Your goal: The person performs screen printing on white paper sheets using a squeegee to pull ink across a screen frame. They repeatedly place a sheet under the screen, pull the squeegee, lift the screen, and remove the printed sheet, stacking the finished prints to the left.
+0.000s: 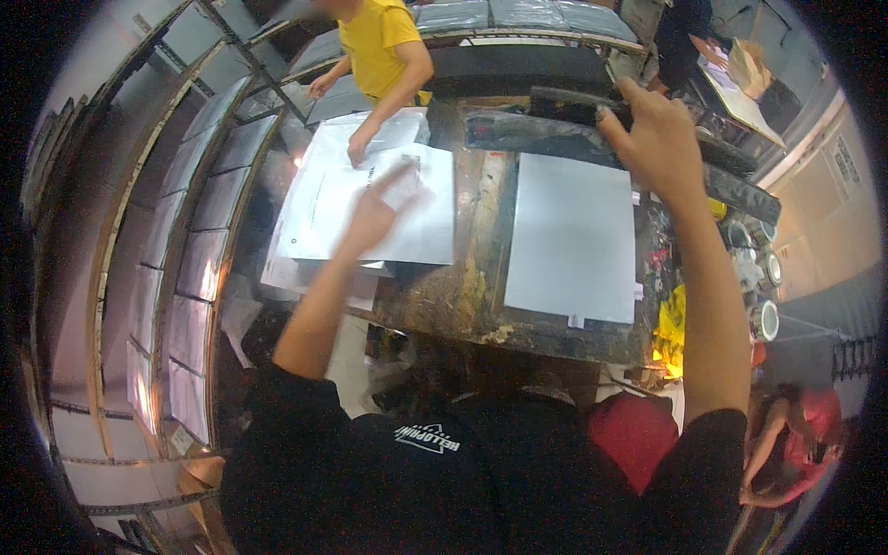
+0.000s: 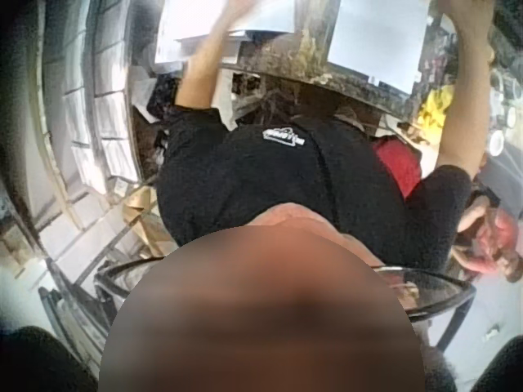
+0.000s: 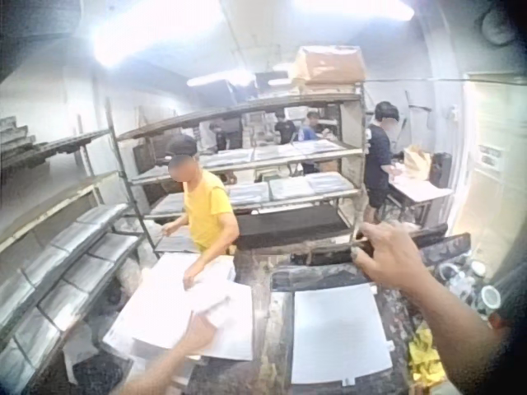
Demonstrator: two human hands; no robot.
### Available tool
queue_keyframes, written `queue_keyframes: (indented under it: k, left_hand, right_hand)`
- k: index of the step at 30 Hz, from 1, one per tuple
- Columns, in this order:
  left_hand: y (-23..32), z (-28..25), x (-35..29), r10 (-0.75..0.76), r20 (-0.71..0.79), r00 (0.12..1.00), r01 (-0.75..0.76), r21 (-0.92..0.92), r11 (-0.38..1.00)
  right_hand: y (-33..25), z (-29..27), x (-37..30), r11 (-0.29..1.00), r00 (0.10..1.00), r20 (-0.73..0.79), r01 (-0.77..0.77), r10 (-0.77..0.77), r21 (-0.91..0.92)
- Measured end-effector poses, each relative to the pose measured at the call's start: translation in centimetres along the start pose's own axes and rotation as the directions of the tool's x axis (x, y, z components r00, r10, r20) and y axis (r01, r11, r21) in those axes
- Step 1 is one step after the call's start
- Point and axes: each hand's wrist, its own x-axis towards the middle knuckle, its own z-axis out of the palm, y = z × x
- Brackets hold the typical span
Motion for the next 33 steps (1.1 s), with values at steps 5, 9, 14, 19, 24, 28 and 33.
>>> queue_keyframes:
  k: [5, 9, 14, 19, 24, 28, 33]
  left_hand:
    - [8.0, 12.4, -10.4, -0.061, 0.207, 0.976, 0.207, -0.978, -0.006]
    - [1.0, 18.6, -16.0, -0.368, 0.485, 0.793, 0.499, -0.864, -0.063]
    - [-6.1, 24.0, -16.0, -0.539, 0.635, 0.553, 0.663, -0.728, -0.178]
    - [-7.0, 24.9, -15.4, -0.625, 0.646, 0.437, 0.689, -0.688, -0.229]
    - [-7.2, 25.9, -16.0, -0.749, 0.583, 0.315, 0.714, -0.666, -0.218]
    - [-5.6, 25.8, -14.8, -0.798, 0.546, 0.255, 0.673, -0.693, -0.260]
    - [-3.6, 25.2, -14.9, -0.808, 0.513, 0.289, 0.664, -0.716, -0.217]
  right_hand:
    - [-1.1, 3.6, -9.1, 0.978, 0.929, 0.307, 0.195, -0.207, 0.071]
    - [0.9, 10.9, -20.2, 0.971, 0.814, 0.532, 0.155, -0.231, 0.185]
    - [-0.2, 18.9, -30.8, 0.963, 0.821, 0.548, 0.005, -0.158, 0.270]
    - [1.0, 23.8, -28.1, 0.968, 0.871, 0.451, 0.097, -0.196, 0.232]
    - [6.9, 33.8, -14.8, 0.974, 0.895, 0.398, 0.137, -0.200, 0.181]
    - [11.8, 41.1, -2.7, 0.971, 0.915, 0.343, 0.156, -0.210, 0.180]
    - [16.4, 43.2, 9.2, 0.979, 0.810, 0.560, 0.077, -0.173, 0.191]
